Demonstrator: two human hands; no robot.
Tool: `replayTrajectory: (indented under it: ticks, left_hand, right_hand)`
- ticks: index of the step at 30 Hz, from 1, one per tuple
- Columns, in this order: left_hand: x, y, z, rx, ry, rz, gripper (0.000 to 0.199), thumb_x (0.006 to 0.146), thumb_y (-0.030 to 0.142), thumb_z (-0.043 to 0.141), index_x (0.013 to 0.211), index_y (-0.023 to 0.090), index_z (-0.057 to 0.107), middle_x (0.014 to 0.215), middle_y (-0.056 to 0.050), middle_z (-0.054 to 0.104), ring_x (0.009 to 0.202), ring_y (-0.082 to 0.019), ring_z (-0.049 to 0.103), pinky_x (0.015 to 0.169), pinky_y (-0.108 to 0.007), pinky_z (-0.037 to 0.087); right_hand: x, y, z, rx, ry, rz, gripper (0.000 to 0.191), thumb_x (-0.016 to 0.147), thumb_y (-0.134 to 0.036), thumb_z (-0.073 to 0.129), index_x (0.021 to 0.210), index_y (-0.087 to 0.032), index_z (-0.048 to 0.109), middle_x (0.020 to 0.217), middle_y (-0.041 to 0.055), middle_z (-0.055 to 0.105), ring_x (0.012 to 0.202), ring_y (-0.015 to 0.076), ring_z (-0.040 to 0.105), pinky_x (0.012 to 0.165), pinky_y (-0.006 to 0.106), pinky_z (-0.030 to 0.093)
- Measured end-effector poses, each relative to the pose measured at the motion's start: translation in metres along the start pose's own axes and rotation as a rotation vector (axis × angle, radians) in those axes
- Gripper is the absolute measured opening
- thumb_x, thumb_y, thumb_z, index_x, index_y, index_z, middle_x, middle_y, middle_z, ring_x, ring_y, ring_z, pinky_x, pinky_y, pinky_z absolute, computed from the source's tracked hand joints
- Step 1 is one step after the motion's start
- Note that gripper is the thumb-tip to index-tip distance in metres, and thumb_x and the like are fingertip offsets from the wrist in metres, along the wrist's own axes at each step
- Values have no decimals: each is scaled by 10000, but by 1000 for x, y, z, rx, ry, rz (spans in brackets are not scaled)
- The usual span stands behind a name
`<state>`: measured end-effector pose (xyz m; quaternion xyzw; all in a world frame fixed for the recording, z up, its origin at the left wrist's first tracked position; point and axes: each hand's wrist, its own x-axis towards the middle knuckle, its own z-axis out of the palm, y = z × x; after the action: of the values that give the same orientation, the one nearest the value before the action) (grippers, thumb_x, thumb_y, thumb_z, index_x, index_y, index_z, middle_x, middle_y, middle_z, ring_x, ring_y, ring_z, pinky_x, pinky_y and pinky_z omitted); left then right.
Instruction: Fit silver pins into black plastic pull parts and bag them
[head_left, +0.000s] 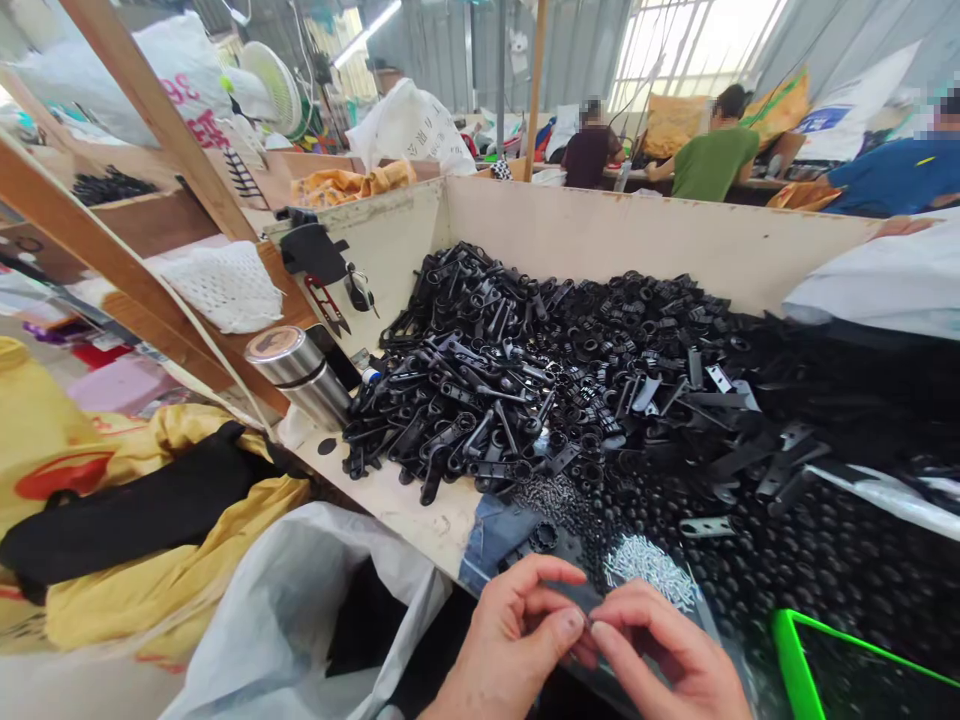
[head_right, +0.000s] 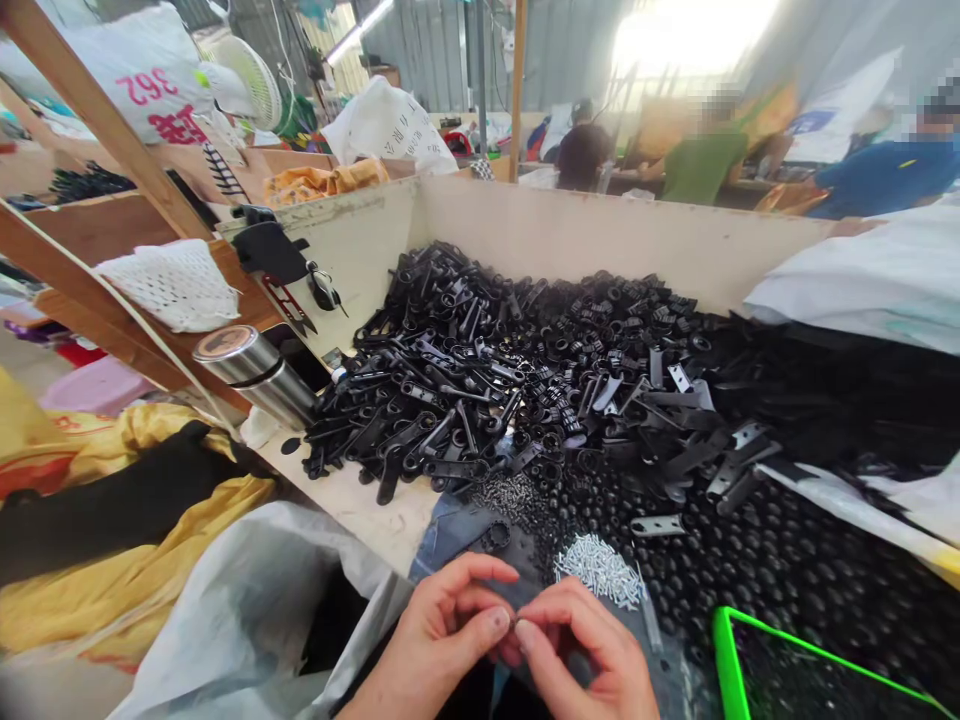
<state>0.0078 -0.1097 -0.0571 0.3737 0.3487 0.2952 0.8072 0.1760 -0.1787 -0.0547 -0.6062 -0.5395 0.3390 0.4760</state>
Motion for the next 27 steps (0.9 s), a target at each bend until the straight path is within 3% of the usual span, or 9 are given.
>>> replayTrajectory:
  ticks: [5, 12, 19, 27]
  left_hand:
    - [1, 2, 5, -74, 69, -40, 585, 752, 443, 872, 1220, 149, 680, 771, -69, 785, 672, -177, 739, 639, -241, 509]
    - [1, -3, 5, -86, 118, -28, 647, 724, 429, 894, 1268, 150, 683, 737, -57, 778, 662, -174, 735, 631, -237, 508]
    - [3, -7, 2, -55, 108, 11, 406, 709, 430, 896, 980, 151, 779, 759, -65, 781, 697, -186, 735, 753, -304, 588]
    - [2, -7, 4, -61, 117, 16, 511, 758, 411, 868, 1189, 166, 740, 763, -48, 779, 701, -171, 732, 727, -269, 560]
  right_hand:
    - [-9, 20, 17, 255, 246, 81, 174, 855, -440, 759, 822, -274, 800, 849, 56, 714, 818, 187, 697, 741, 259, 602]
    - [-9, 22, 22, 106, 206, 13, 112, 875, -368, 741, 889, -285, 815, 876, 63, 717, 806, 188, 702, 694, 242, 599]
    - [-7, 9, 17, -137, 162, -81, 140, 903, -360, 707, 973, -278, 797, 925, 60, 702, 805, 179, 697, 687, 219, 581]
    - [-6, 11, 23, 3, 253, -42, 111, 863, -351, 753, 839, -243, 761, 844, 41, 704, 755, 159, 693, 652, 193, 579]
